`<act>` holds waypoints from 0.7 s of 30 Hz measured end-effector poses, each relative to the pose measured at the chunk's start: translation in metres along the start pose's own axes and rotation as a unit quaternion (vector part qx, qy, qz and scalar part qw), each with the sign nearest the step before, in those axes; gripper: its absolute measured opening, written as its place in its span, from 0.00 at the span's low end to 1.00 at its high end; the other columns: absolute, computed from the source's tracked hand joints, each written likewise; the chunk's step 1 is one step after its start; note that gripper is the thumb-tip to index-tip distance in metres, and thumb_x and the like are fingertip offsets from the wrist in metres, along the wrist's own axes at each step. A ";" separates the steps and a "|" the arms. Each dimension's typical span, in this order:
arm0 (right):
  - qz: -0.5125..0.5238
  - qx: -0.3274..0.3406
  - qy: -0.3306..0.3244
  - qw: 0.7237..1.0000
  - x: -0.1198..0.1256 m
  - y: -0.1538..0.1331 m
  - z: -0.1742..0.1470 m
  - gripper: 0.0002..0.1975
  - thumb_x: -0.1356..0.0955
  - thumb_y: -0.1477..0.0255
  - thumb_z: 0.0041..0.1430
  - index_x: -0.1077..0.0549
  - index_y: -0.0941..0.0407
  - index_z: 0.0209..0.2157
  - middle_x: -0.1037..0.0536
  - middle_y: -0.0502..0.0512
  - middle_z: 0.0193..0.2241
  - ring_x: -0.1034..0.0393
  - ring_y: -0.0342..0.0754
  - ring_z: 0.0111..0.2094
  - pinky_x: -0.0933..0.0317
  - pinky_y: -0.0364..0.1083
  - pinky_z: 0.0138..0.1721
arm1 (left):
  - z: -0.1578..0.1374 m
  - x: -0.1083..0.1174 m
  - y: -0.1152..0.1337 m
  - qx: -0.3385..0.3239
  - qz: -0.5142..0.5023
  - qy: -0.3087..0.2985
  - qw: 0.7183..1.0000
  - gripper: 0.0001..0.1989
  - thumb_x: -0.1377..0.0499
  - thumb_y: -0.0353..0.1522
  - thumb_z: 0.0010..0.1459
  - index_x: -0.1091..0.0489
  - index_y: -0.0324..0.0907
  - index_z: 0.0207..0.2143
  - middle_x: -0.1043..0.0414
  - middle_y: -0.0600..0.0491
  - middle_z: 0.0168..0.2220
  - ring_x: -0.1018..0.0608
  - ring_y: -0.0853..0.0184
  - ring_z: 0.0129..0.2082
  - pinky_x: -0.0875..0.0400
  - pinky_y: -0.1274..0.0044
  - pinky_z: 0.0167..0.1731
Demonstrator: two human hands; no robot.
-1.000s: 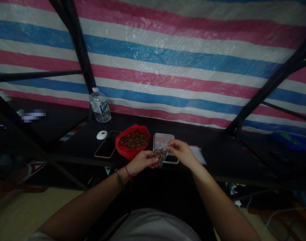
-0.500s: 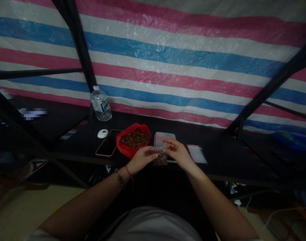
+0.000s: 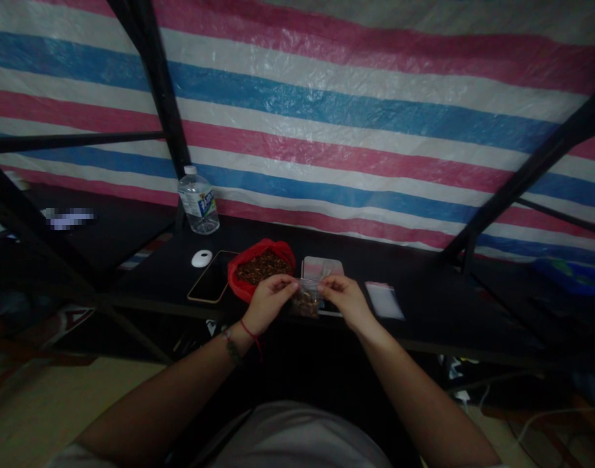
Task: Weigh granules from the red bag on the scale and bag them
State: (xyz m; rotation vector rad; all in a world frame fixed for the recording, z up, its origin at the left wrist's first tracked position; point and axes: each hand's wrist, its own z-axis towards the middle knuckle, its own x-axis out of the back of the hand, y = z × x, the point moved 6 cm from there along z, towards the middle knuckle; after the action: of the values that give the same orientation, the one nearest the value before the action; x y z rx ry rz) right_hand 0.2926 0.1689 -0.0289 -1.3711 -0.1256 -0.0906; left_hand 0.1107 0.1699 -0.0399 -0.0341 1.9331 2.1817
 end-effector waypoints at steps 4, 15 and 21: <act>-0.003 0.009 -0.012 1.000 0.000 0.001 0.001 0.12 0.27 0.62 0.46 0.25 0.57 0.26 0.26 0.49 0.21 0.35 0.43 0.23 0.40 0.42 0.27 | 0.001 0.003 0.004 -0.022 0.004 0.019 1.000 0.13 0.33 0.40 0.47 0.27 0.39 0.30 0.26 0.53 0.29 0.27 0.68 0.30 0.32 0.76 0.33; -0.049 0.050 0.004 0.998 0.001 -0.014 -0.004 0.09 0.28 0.64 0.48 0.25 0.56 0.24 0.24 0.51 0.23 0.32 0.45 0.25 0.38 0.43 0.29 | -0.002 0.001 0.008 -0.051 0.066 0.000 0.996 0.12 0.37 0.40 0.51 0.29 0.40 0.30 0.28 0.54 0.28 0.28 0.68 0.30 0.33 0.77 0.33; -0.033 0.059 -0.015 0.998 -0.004 -0.016 -0.007 0.10 0.28 0.63 0.49 0.26 0.55 0.26 0.24 0.51 0.24 0.31 0.45 0.26 0.37 0.44 0.29 | -0.008 -0.005 0.013 -0.064 0.093 -0.032 0.993 0.11 0.37 0.38 0.52 0.27 0.39 0.30 0.26 0.52 0.29 0.26 0.67 0.30 0.33 0.76 0.33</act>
State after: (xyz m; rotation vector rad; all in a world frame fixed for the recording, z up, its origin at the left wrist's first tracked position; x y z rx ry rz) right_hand 0.2871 0.1587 -0.0151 -1.2519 -0.1984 -0.1160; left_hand 0.1121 0.1603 -0.0278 0.2005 1.8251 2.3896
